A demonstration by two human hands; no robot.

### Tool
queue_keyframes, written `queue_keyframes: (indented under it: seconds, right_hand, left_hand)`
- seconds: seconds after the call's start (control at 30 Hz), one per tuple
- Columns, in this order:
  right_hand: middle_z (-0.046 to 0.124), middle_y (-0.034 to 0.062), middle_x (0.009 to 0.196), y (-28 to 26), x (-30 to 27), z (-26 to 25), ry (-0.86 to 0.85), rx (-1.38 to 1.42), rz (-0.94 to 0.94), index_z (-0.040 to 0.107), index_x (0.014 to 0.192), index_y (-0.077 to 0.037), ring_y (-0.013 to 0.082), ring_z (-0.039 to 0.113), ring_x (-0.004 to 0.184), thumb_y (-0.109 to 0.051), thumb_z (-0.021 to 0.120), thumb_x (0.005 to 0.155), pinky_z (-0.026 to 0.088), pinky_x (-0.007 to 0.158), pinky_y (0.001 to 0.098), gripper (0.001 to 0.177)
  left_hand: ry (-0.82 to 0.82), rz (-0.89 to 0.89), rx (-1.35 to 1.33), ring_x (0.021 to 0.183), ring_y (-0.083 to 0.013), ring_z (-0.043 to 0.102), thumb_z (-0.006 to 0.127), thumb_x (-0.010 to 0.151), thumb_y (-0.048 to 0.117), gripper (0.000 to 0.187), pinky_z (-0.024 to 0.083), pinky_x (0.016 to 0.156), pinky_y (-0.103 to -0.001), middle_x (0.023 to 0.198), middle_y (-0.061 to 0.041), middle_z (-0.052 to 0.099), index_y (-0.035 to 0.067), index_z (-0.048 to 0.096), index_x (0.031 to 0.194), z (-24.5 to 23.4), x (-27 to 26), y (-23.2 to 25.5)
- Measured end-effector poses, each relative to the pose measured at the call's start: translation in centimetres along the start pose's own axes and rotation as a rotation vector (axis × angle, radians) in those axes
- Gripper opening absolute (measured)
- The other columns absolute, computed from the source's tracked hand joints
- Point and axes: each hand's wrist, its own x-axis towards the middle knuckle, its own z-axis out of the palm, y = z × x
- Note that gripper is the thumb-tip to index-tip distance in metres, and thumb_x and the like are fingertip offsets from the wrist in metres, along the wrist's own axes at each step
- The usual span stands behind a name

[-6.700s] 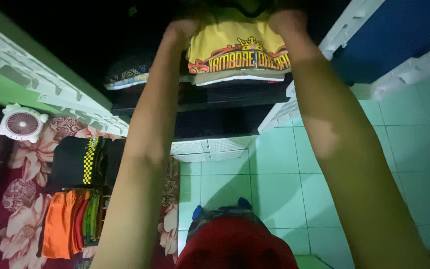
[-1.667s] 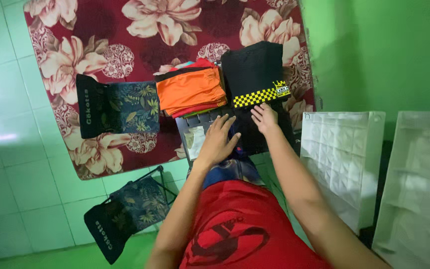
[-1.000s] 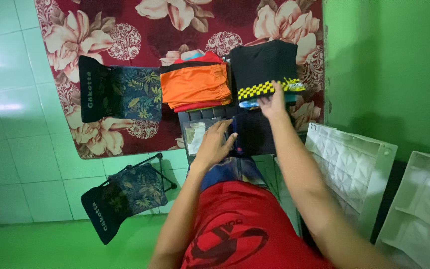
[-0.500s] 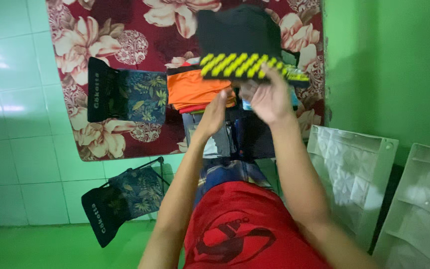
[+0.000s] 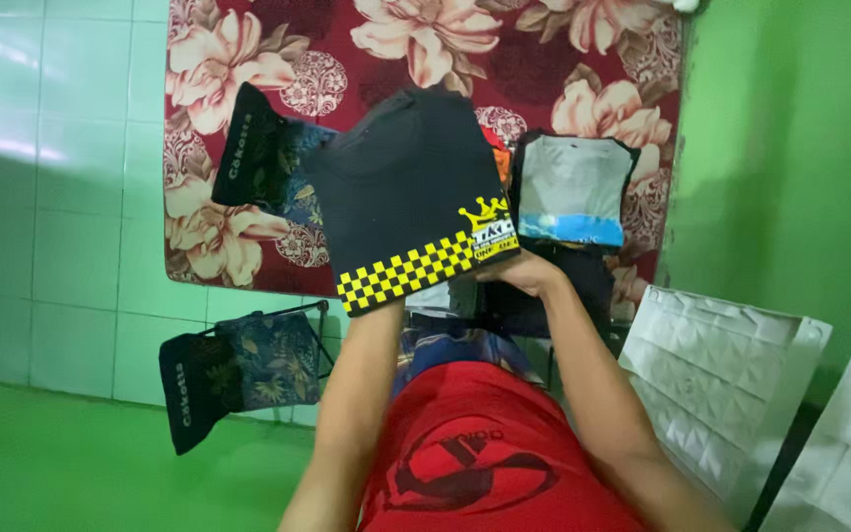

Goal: The person picks up folded t-shirts one at a time, shows each to the camera, and places them onto a shelf inside a cabinet.

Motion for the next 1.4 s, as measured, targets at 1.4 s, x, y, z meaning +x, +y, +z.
queue_keyframes:
  seconds: [1.4]
  right_hand:
    - [0.074, 0.0151, 0.120, -6.8, 10.3, 45.2, -0.457, 0.495, 0.360, 0.065, 0.132, 0.001, 0.0257, 0.075, 0.101, -0.029, 0.056, 0.108, 0.061, 0.092, 0.0390, 0.040]
  left_hand:
    - [0.017, 0.777, -0.502, 0.122, -0.0265, 0.066, 0.042, 0.112, 0.045, 0.054, 0.054, 0.108, -0.040, 0.137, -0.013, 0.064, 0.003, 0.057, 0.143, -28.1, -32.5, 21.9]
